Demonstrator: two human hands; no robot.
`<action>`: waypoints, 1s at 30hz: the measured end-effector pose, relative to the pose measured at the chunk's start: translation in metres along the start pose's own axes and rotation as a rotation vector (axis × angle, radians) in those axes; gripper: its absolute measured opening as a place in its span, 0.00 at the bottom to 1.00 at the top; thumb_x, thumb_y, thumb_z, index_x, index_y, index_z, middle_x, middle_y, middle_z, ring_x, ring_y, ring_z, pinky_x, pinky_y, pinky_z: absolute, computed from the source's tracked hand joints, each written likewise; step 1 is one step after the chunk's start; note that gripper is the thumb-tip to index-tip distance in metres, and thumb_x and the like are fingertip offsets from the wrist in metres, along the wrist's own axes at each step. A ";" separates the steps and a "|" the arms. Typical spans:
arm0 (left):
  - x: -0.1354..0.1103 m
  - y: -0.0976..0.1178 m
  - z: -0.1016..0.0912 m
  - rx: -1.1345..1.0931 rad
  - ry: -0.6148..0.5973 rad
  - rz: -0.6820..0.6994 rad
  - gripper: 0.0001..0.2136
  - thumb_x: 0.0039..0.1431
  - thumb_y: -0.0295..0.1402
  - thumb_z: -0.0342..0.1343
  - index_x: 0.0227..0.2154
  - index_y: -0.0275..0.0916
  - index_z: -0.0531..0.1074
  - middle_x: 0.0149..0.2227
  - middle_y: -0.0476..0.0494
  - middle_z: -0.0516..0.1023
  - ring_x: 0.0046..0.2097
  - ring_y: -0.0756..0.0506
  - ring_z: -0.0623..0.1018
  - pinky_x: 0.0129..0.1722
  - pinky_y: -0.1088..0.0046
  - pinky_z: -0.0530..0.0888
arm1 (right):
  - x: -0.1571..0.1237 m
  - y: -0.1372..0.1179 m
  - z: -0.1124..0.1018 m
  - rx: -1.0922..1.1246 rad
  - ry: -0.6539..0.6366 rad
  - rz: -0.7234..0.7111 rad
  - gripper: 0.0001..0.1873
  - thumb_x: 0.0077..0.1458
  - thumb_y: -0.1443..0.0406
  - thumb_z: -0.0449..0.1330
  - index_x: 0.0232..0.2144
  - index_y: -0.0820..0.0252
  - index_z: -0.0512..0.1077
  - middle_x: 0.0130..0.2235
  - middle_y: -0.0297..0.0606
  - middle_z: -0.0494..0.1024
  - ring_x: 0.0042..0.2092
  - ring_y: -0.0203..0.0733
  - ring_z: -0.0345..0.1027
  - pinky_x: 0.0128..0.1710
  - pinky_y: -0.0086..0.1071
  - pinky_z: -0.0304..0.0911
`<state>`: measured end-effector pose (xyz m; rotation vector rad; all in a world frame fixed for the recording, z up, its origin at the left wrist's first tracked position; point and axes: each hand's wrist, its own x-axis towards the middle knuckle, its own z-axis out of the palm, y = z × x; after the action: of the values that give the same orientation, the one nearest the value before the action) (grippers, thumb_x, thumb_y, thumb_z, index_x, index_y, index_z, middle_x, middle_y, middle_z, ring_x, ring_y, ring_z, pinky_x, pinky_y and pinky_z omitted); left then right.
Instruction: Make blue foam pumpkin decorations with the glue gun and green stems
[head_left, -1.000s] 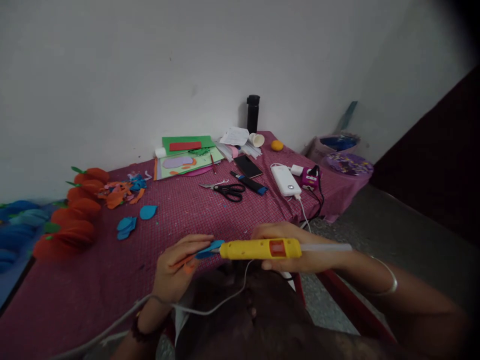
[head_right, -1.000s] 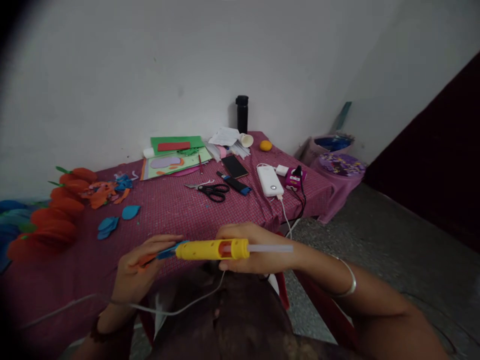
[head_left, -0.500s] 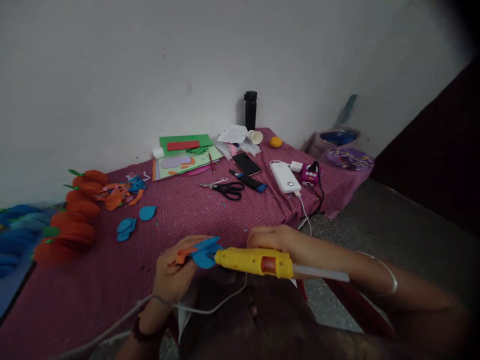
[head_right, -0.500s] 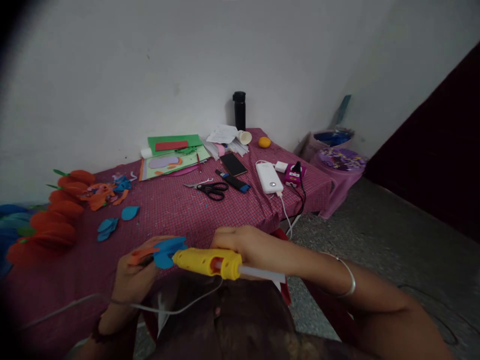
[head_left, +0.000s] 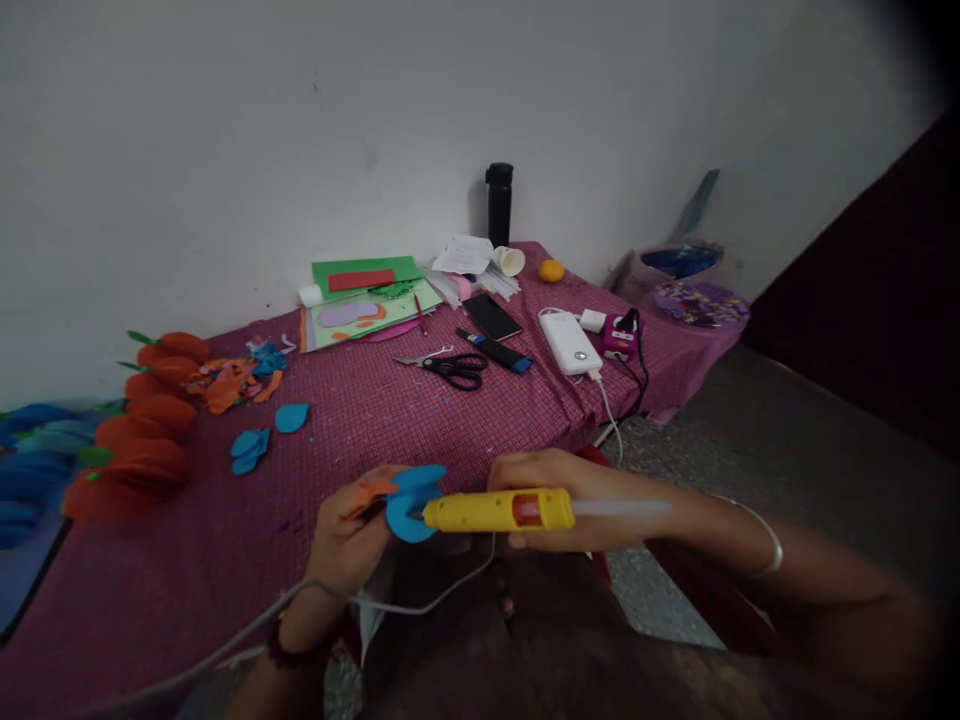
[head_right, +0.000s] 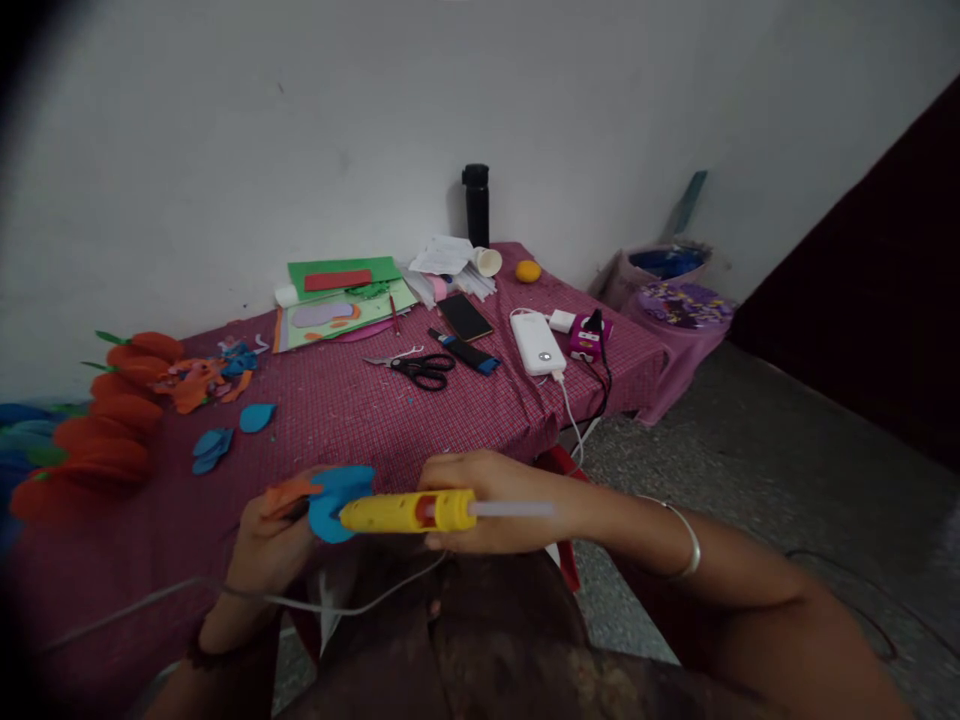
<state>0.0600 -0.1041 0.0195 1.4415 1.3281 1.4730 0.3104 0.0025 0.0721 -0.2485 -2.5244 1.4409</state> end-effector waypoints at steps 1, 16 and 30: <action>-0.001 -0.003 0.000 -0.016 0.002 0.001 0.06 0.52 0.29 0.62 0.34 0.42 0.80 0.39 0.45 0.83 0.39 0.43 0.82 0.37 0.70 0.81 | 0.000 0.002 0.002 0.048 0.020 0.027 0.10 0.55 0.62 0.61 0.35 0.63 0.67 0.35 0.36 0.69 0.34 0.34 0.63 0.34 0.27 0.61; -0.007 -0.015 -0.005 0.169 -0.003 -0.049 0.09 0.52 0.35 0.62 0.36 0.39 0.80 0.38 0.42 0.83 0.39 0.42 0.81 0.40 0.67 0.79 | 0.001 0.012 0.014 0.042 0.138 0.050 0.12 0.55 0.59 0.61 0.31 0.60 0.63 0.31 0.31 0.64 0.31 0.32 0.58 0.30 0.26 0.56; -0.006 -0.010 -0.005 0.209 0.015 0.004 0.06 0.51 0.32 0.63 0.33 0.42 0.81 0.31 0.47 0.83 0.32 0.45 0.81 0.34 0.71 0.78 | 0.003 0.017 0.016 -0.033 0.155 -0.021 0.19 0.57 0.51 0.59 0.30 0.61 0.63 0.30 0.32 0.65 0.30 0.33 0.58 0.29 0.28 0.54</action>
<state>0.0542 -0.1078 0.0088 1.5663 1.5259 1.3828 0.3034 -0.0013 0.0499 -0.3252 -2.4201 1.3196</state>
